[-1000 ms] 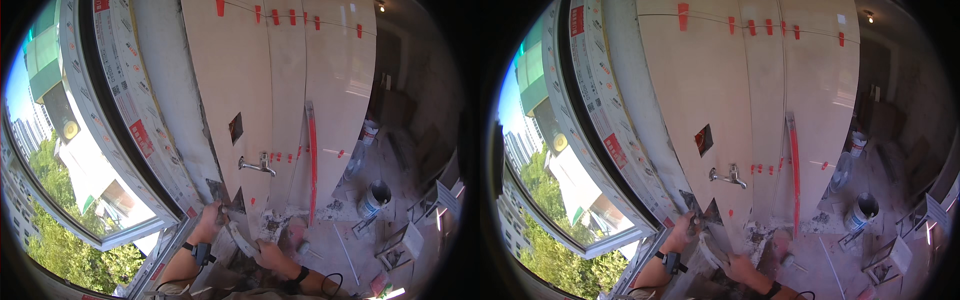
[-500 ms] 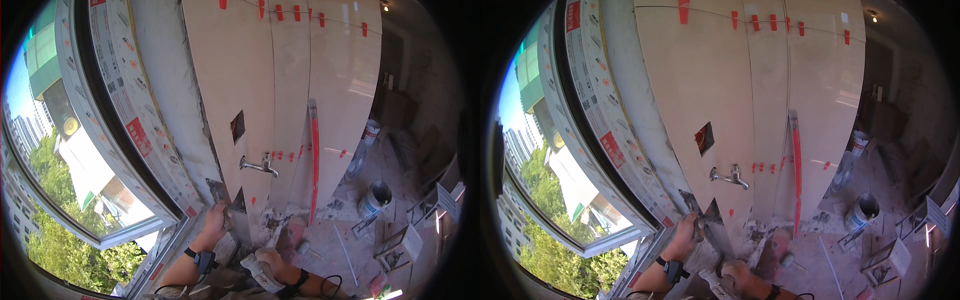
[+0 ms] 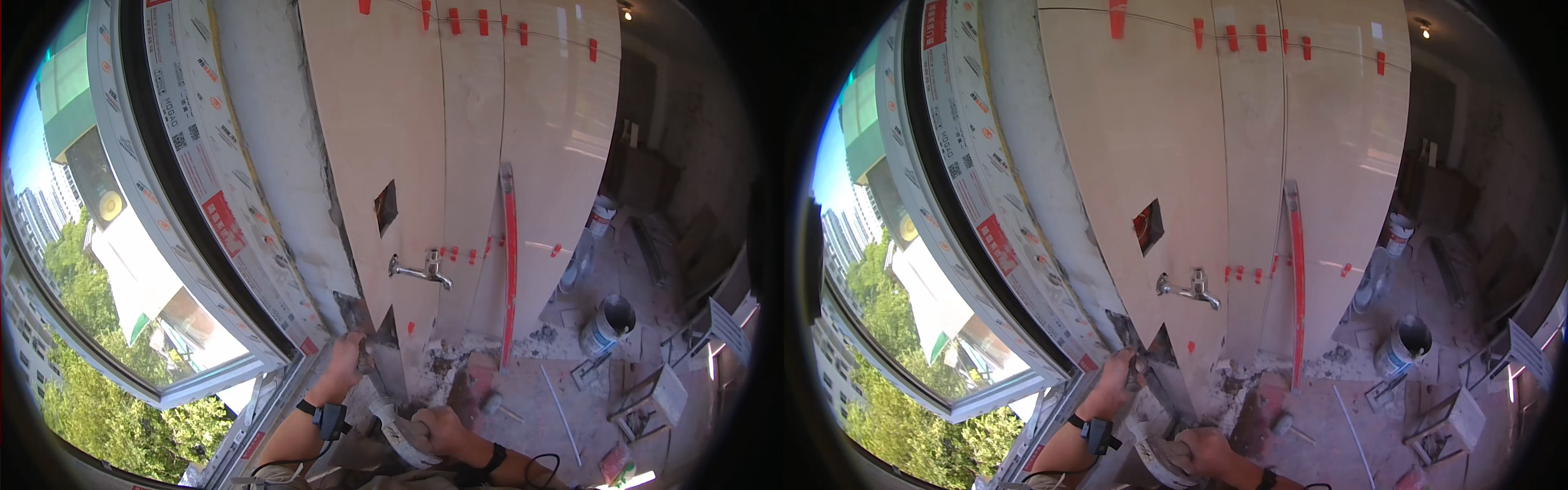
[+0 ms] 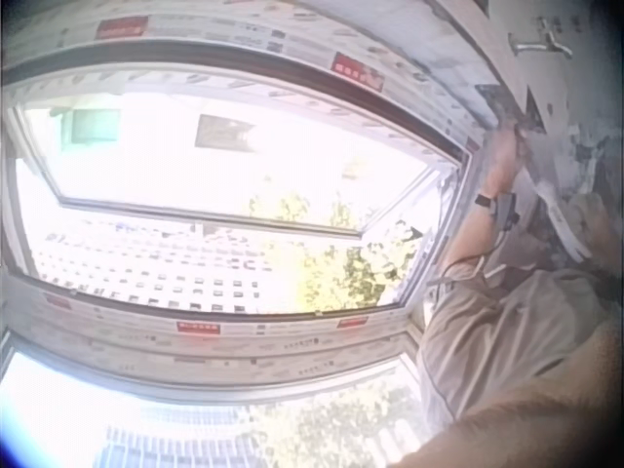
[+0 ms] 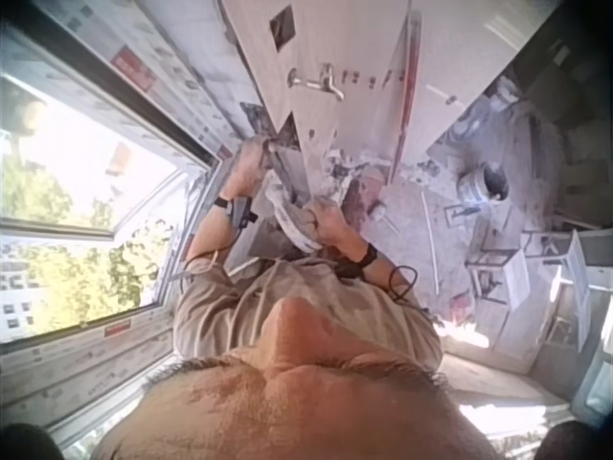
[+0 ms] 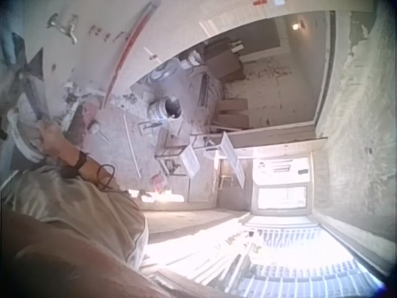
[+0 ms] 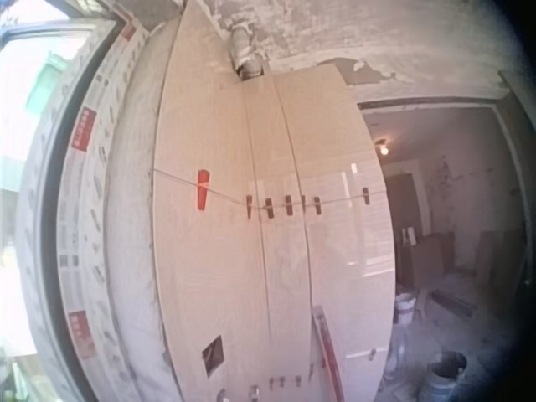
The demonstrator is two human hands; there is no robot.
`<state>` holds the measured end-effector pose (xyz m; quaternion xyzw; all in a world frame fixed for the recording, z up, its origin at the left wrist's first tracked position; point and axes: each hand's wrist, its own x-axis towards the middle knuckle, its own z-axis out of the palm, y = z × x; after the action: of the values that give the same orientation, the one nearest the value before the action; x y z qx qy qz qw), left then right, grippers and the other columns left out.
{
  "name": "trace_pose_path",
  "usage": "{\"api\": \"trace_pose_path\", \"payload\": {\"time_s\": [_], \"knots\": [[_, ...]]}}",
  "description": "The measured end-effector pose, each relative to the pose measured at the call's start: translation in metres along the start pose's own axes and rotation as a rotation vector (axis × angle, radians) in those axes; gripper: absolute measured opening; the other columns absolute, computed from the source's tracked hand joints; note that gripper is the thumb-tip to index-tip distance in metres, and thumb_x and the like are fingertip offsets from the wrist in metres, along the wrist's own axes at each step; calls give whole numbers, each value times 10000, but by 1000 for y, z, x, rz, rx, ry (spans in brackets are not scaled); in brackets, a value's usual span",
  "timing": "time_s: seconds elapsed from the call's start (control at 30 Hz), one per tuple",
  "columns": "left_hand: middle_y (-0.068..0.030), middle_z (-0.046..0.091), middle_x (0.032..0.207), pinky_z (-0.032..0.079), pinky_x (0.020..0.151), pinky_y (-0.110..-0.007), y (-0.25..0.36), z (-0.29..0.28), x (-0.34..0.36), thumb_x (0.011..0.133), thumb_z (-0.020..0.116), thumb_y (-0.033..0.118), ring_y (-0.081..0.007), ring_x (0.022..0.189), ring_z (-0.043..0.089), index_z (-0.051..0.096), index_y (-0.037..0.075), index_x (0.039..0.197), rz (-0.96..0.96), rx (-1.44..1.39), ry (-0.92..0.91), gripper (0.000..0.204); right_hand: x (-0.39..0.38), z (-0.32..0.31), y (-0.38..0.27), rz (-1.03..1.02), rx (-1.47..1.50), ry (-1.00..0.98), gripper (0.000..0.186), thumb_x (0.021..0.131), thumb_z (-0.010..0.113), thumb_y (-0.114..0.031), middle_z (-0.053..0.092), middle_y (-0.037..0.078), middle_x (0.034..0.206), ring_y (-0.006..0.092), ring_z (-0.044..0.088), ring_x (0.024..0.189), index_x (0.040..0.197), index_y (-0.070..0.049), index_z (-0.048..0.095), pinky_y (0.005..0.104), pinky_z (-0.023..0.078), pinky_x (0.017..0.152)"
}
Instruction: Measure and cut tiles to fit around wall fixtures and windows during renovation.
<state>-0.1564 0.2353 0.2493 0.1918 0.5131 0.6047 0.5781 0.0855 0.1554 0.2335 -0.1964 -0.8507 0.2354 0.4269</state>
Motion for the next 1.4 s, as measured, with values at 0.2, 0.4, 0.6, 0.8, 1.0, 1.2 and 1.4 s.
{"api": "trace_pose_path", "payload": {"time_s": [0.2,0.4,0.6,0.8,1.0,1.2,1.4], "knots": [[-70,518,618,382,362,-345,10,7,-10,887,472,236,-209,416,486,512,53,892,-22,30,-31,188,9,3,2,-248,233,64,244,695,703,-203,550,103,577,307,585,516,811,-69,535,407,473,469],[-64,514,609,415,393,-324,14,-4,-7,915,449,248,-196,443,489,496,64,819,-55,122,-64,212,16,22,10,123,-216,-106,276,694,716,-275,589,118,606,297,606,523,788,-82,542,412,486,462],[-68,516,597,419,401,-331,11,-13,10,916,433,244,-202,445,500,522,43,824,-15,48,-88,238,28,15,7,-330,38,-43,288,703,715,-283,605,101,653,299,615,562,804,-84,534,395,500,513],[-59,514,623,419,398,-325,22,-2,-4,914,439,235,-186,457,498,522,41,890,4,110,-92,212,13,16,-13,-79,-37,-79,329,743,685,-336,598,137,647,324,614,579,817,-52,537,407,486,500],[-53,510,619,407,379,-298,16,-6,0,916,446,245,-180,438,476,518,52,872,-13,163,-94,211,11,27,7,250,-297,-216,308,723,704,-302,581,105,634,312,583,528,826,-70,529,403,477,490],[-67,520,609,425,410,-326,20,-4,-1,894,489,264,-191,440,493,523,70,836,-43,121,-119,205,14,31,15,27,-108,-154,379,777,654,-391,598,159,633,356,612,600,868,-41,544,442,484,514],[-66,516,611,387,341,-323,21,-13,-3,910,453,248,-202,402,484,503,59,834,-35,173,-92,209,13,19,-16,-144,-72,-122,394,752,673,-398,585,146,612,355,600,556,837,-42,529,439,479,501]]}}
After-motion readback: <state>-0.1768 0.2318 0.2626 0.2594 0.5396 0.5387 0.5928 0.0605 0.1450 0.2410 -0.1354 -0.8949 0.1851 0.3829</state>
